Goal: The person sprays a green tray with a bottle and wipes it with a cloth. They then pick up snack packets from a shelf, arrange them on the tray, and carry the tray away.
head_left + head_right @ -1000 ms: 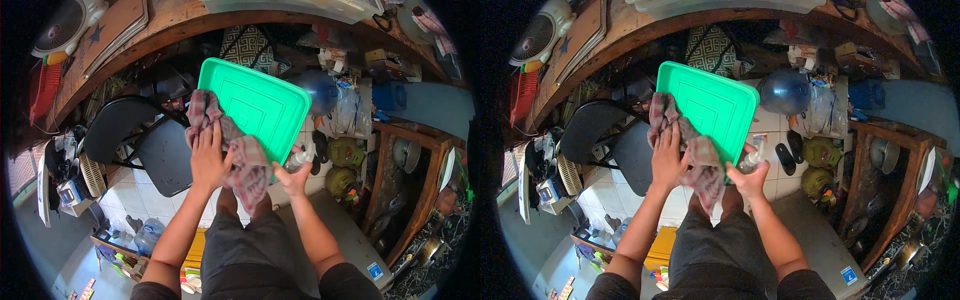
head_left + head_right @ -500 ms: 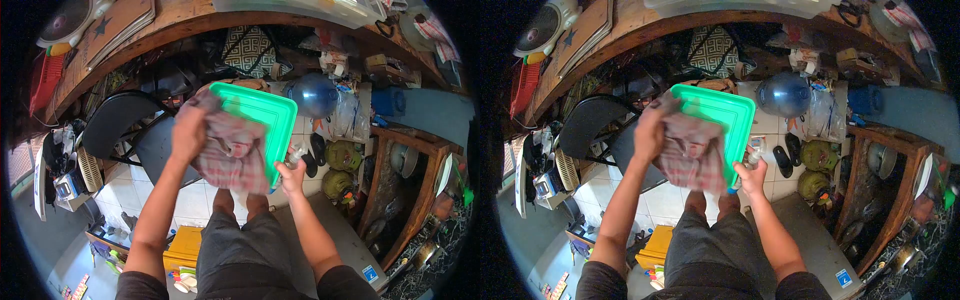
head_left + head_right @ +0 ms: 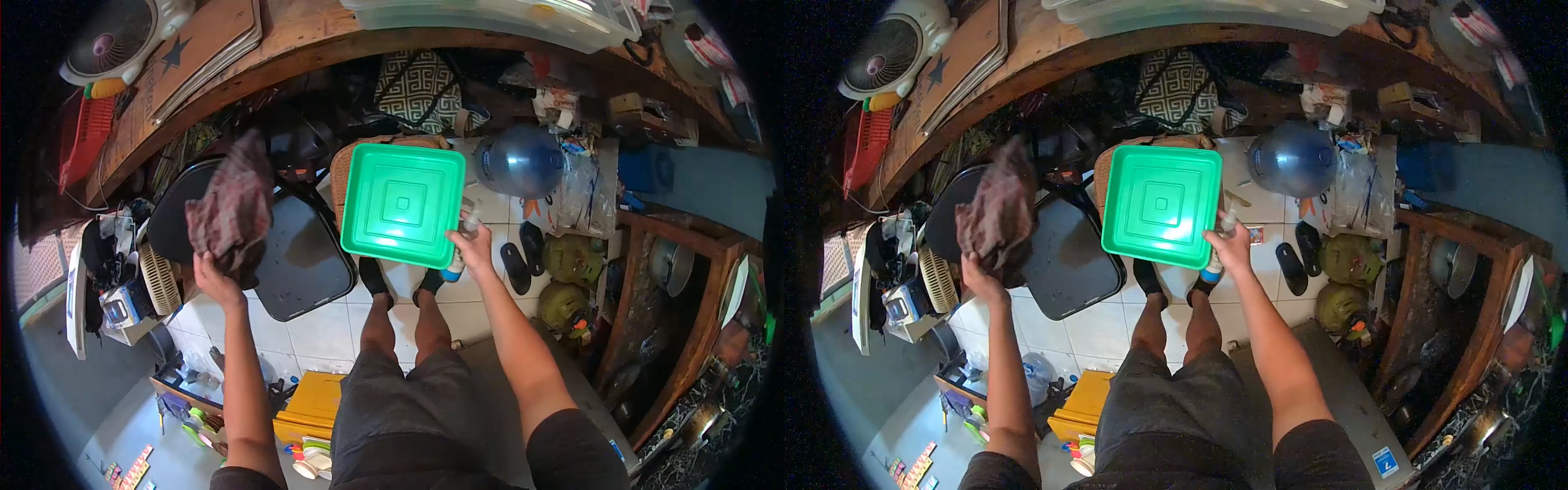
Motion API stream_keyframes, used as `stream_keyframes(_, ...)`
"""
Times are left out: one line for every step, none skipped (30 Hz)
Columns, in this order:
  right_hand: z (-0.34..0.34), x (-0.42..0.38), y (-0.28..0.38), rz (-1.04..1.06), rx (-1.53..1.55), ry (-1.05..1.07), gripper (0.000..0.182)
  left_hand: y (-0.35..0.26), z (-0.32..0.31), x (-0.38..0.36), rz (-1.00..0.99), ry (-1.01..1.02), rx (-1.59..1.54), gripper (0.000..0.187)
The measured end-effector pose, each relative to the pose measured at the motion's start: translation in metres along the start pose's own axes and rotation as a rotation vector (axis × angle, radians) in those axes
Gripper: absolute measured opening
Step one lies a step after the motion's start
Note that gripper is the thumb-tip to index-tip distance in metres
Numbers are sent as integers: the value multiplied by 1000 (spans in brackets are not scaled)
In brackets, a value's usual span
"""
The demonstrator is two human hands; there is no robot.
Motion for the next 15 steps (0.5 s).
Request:
stream_keyframes(-8, 7, 2, -7, -83, 17, 58, 5, -3, -6, 24, -6, -42, 31)
stream_keyframes(-14, 14, 4, -16, -168, 34, 55, 9, -6, -10, 50, -12, -84, 30)
stream_keyframes(-16, 25, -4, 57, -278, 35, 50, 10, -5, -16, 109, 40, -116, 29)
stream_keyframes(-19, 30, 3, 51, -284, 38, 50, 11, -4, -19, 117, 38, -114, 29)
stream_keyframes(-22, 34, 10, 60, -518, 31, 47, 12, -3, -23, 119, 105, -100, 33)
stream_keyframes(-25, 36, 16, 71, -752, 25, 45, 9, -4, -26, 120, 171, -86, 37)
stream_keyframes(-29, 33, 25, 94, -770, -1, 42, 8, -7, -34, 153, 77, -86, 39)
stream_keyframes(-29, 32, 26, 87, -776, 5, 42, 5, -8, -36, 162, 75, -82, 39)
stream_keyframes(-25, 31, 25, 71, -801, -19, 42, 1, -7, -37, 168, 117, -143, 33)
stream_keyframes(-20, 28, 24, 51, -827, -42, 41, -3, -7, -39, 176, 160, -203, 27)
stream_keyframes(-15, 27, 22, 35, -833, -39, 41, -5, -8, -43, 220, 117, -218, 27)
stream_keyframes(-10, 22, 21, 39, -827, -54, 40, -6, -4, -44, 239, 124, -205, 27)
stream_keyframes(-6, 20, 22, 48, -821, -71, 40, -9, -1, -44, 234, 216, -219, 27)
stream_keyframes(-3, 17, 23, 60, -814, -88, 39, -12, 0, -42, 228, 307, -237, 27)
stream_keyframes(-2, 14, 23, 44, -814, -110, 36, -18, -2, -42, 178, 326, -210, 26)
Point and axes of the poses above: each hand's wrist, its own x-axis towards the middle knuckle, its own z-axis out of the back of the hand, y = z × x, the point moved 1 cm from there along x, towards the middle knuckle, and after that the axes turned 2 degrees about z, right-handed, at the moved point
